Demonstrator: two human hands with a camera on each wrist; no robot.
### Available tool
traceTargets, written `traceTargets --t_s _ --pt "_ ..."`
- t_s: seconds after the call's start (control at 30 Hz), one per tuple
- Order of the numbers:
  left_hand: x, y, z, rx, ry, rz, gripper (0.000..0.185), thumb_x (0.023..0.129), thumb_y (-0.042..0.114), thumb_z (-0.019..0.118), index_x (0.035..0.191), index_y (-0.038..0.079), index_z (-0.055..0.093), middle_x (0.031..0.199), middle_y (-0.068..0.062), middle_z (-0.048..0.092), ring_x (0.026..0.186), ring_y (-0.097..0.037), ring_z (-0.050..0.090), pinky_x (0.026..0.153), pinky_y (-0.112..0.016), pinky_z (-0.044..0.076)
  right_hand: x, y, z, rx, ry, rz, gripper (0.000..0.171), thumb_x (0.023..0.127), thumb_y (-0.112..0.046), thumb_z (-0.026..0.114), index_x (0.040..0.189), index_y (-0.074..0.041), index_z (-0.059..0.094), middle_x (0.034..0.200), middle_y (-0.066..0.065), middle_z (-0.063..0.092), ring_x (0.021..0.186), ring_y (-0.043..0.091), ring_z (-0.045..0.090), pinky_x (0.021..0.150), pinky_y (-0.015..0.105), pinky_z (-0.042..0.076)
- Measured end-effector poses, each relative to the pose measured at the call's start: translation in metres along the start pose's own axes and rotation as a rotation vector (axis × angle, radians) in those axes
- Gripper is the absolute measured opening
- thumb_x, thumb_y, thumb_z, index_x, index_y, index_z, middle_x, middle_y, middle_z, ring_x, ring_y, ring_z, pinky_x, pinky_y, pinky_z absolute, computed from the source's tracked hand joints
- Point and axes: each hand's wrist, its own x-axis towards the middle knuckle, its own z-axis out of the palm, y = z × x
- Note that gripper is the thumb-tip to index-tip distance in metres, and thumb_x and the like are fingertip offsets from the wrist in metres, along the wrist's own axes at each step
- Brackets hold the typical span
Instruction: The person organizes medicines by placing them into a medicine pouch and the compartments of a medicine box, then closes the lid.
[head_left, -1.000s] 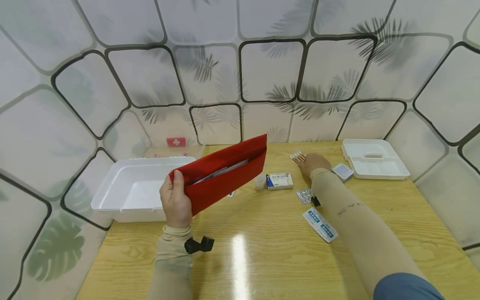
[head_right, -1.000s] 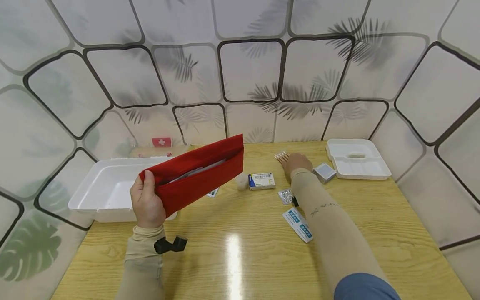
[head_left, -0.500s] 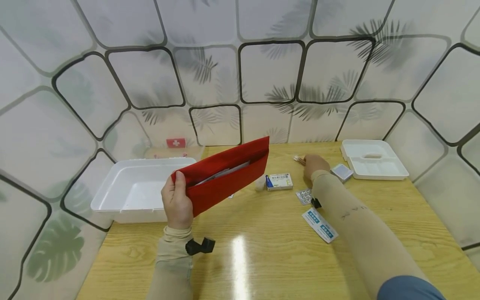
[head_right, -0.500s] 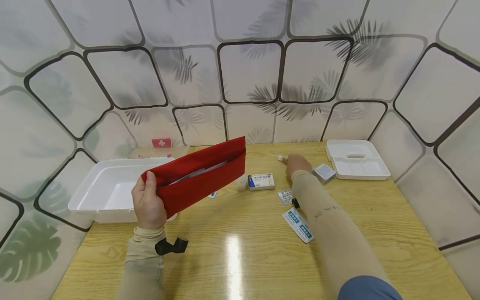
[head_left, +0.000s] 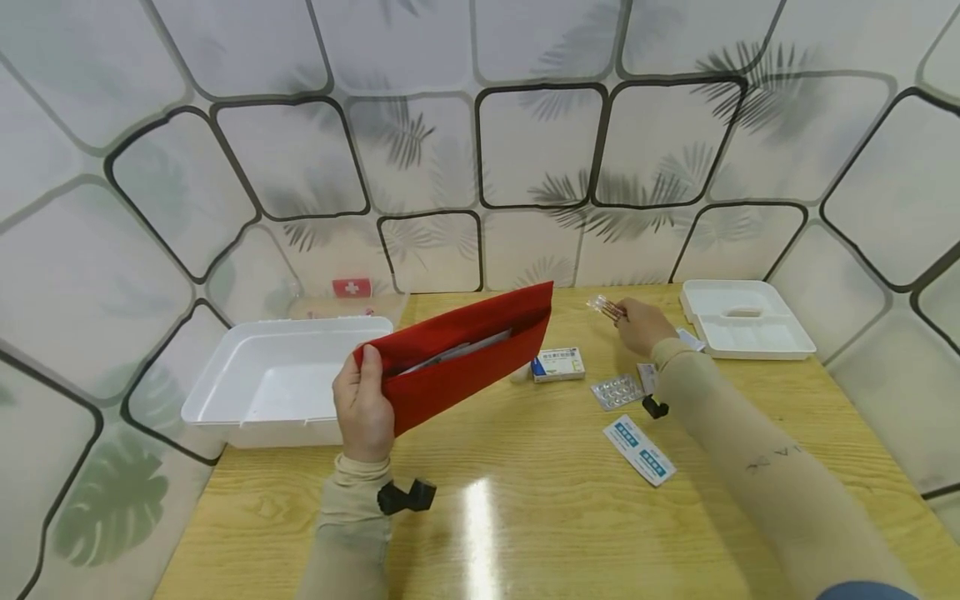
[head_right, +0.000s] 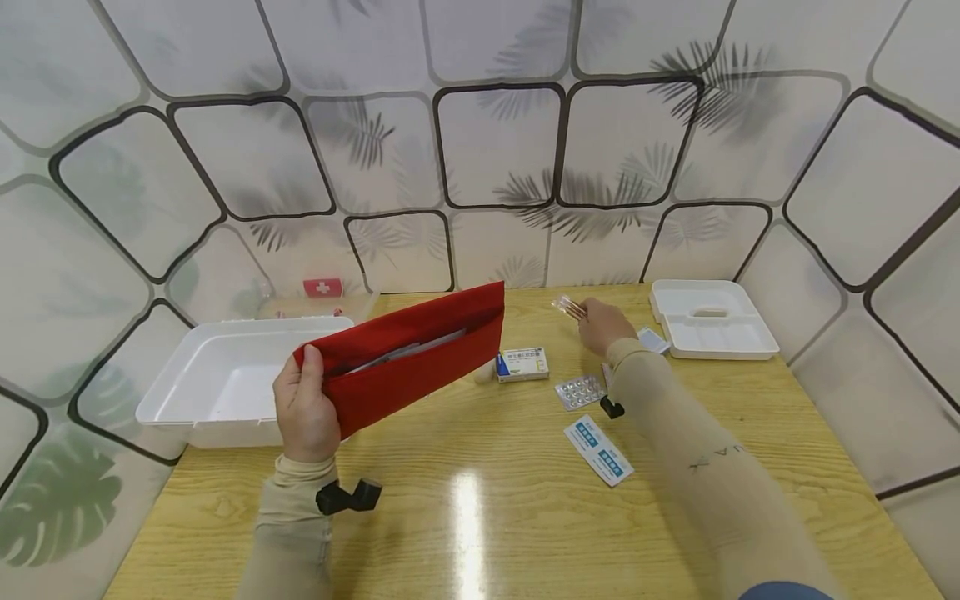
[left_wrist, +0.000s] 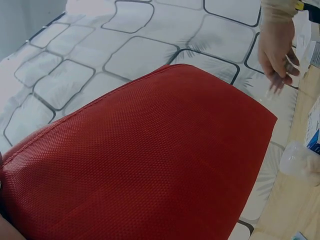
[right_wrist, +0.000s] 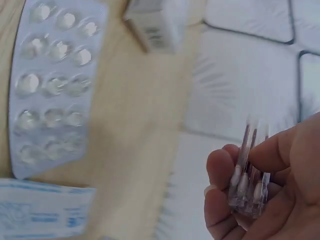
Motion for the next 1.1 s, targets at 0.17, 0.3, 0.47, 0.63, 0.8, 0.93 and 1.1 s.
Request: traceTargets --t_s 0.17,0.3,0.47,0.63,0.8,0.93,1.1 --pt "-0.001 0.000 0.001 -0.010 -0.007 0.012 0.039 0.103 0.021 0.042 0.100 -0.014 0.058 0.089 -0.002 0.067 0.080 -0.021 0.062 0.070 -0.030 0.049 -0.022 -0.021 -0.020 0.095 0.029 -0.105 0.035 0.102 -0.012 0.032 0.127 0.004 0.051 0.109 0.024 0.061 0.066 0.024 0.049 0.059 0.036 0.039" --pt "-0.001 0.000 0.002 -0.020 -0.017 0.016 0.038 0.104 0.021 0.042 0.101 -0.014 0.058 0.090 -0.002 0.067 0.081 -0.021 0.062 0.070 -0.030 0.049 -0.040 -0.039 -0.032 0.148 0.055 -0.158 0.040 0.105 -0.019 0.029 0.134 0.002 0.047 0.114 0.022 0.061 0.075 0.028 0.055 0.060 0.039 0.041" --pt "-0.002 0.001 0.002 -0.015 -0.020 0.014 0.038 0.103 0.021 0.042 0.101 -0.014 0.058 0.090 -0.002 0.067 0.080 -0.020 0.062 0.069 -0.030 0.049 -0.059 -0.056 -0.037 0.191 0.110 -0.252 0.047 0.105 -0.030 0.037 0.140 0.002 0.043 0.127 0.023 0.057 0.110 0.036 0.058 0.086 0.050 0.048" --pt "-0.003 0.001 0.003 -0.007 -0.025 0.017 0.038 0.103 0.021 0.043 0.100 -0.013 0.059 0.090 -0.002 0.067 0.080 -0.020 0.062 0.069 -0.030 0.049 -0.071 -0.067 -0.038 0.229 0.167 -0.334 0.041 0.104 -0.021 0.042 0.136 0.004 0.044 0.120 0.025 0.059 0.104 0.035 0.060 0.086 0.050 0.048" --pt "-0.004 0.001 0.005 0.004 -0.034 0.022 0.037 0.103 0.020 0.042 0.097 -0.013 0.059 0.088 0.000 0.067 0.080 -0.019 0.062 0.070 -0.029 0.049 -0.082 -0.074 -0.042 0.237 0.264 -0.373 0.027 0.103 -0.016 0.045 0.123 0.001 0.051 0.105 0.017 0.064 0.089 0.027 0.063 0.075 0.040 0.051" --pt "-0.005 0.002 0.007 0.012 -0.067 0.023 0.036 0.103 0.019 0.042 0.096 -0.012 0.059 0.088 0.000 0.067 0.080 -0.019 0.062 0.071 -0.030 0.048 -0.089 -0.079 -0.046 0.184 0.400 -0.447 0.017 0.097 -0.012 0.057 0.111 -0.002 0.060 0.101 0.011 0.069 0.088 0.024 0.066 0.073 0.036 0.052" --pt "-0.008 0.004 0.010 0.021 -0.098 0.042 0.034 0.103 0.015 0.042 0.097 -0.012 0.060 0.088 0.001 0.067 0.081 -0.017 0.062 0.072 -0.029 0.048 -0.098 -0.088 -0.049 0.182 0.563 -0.572 0.014 0.086 -0.006 0.072 0.099 -0.008 0.071 0.095 0.001 0.067 0.083 0.013 0.060 0.069 0.025 0.046"
